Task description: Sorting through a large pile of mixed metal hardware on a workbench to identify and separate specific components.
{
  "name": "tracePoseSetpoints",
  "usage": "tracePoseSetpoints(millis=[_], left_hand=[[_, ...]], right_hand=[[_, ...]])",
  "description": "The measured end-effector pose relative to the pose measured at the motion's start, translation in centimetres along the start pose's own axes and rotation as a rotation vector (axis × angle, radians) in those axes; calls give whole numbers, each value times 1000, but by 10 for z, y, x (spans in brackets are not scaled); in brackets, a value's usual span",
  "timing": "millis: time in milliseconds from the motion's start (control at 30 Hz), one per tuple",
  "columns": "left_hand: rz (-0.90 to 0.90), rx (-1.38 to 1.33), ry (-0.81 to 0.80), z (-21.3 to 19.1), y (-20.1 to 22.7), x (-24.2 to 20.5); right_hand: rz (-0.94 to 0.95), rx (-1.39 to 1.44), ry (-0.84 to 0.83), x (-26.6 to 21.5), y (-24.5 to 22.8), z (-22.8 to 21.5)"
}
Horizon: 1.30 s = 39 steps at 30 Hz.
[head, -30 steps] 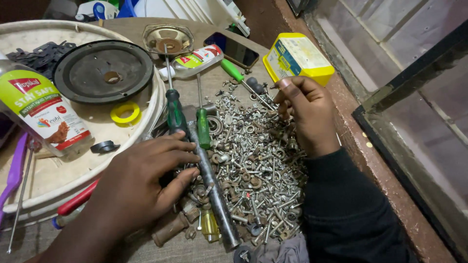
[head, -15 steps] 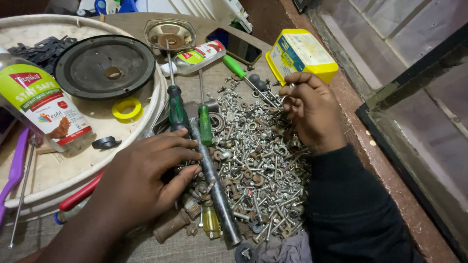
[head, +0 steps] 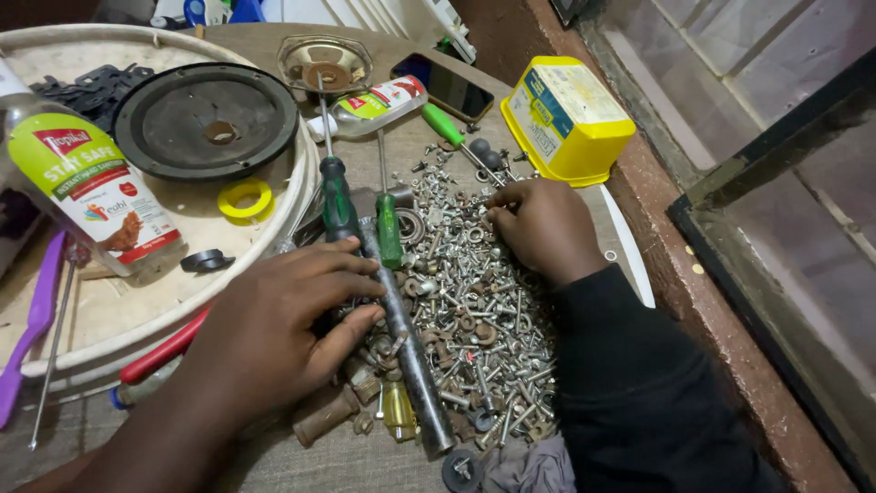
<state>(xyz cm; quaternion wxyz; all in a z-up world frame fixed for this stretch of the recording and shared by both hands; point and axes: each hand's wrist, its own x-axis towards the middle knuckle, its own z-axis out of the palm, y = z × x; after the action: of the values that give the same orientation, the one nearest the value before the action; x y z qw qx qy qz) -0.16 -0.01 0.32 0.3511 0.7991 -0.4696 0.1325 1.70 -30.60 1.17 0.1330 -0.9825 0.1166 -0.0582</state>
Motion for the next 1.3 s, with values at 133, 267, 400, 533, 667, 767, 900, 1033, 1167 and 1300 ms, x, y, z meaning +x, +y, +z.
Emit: tracePoseSetpoints(millis=[133,267,400,533,667,767,900,1033,1167,1300], left_hand=[[5,-8,7,1,-2,-1],[-12,-26,-17,0,-2,0],[-33,1,-30,0,-1,1],[-10,9,-31,0,-1,1],[-14,3,-33,0,-1,1],[-9,-3,-23,-1,-1,1],[-31,-3,-30,1,-1,0],[-20,8,-25,0,0,0],[-5,4,-16,0,0,0],[-42,14,-34,2,1,0]], right_hand=[[-13,-32,-8,0,-1,0],[26,49,-23,3,3,2],[-28,-19,-52,4,7,4],[56,-47,-191,-2,-6,-8],[13,32,-104,1,4,0],[-3,41,-92,3,4,2],[-33,124,-34,3,4,4],[-48,183,-8,-2,-1,1],[-51,278,102,-2,-3,4],[-75,266,102,-4,-17,1]])
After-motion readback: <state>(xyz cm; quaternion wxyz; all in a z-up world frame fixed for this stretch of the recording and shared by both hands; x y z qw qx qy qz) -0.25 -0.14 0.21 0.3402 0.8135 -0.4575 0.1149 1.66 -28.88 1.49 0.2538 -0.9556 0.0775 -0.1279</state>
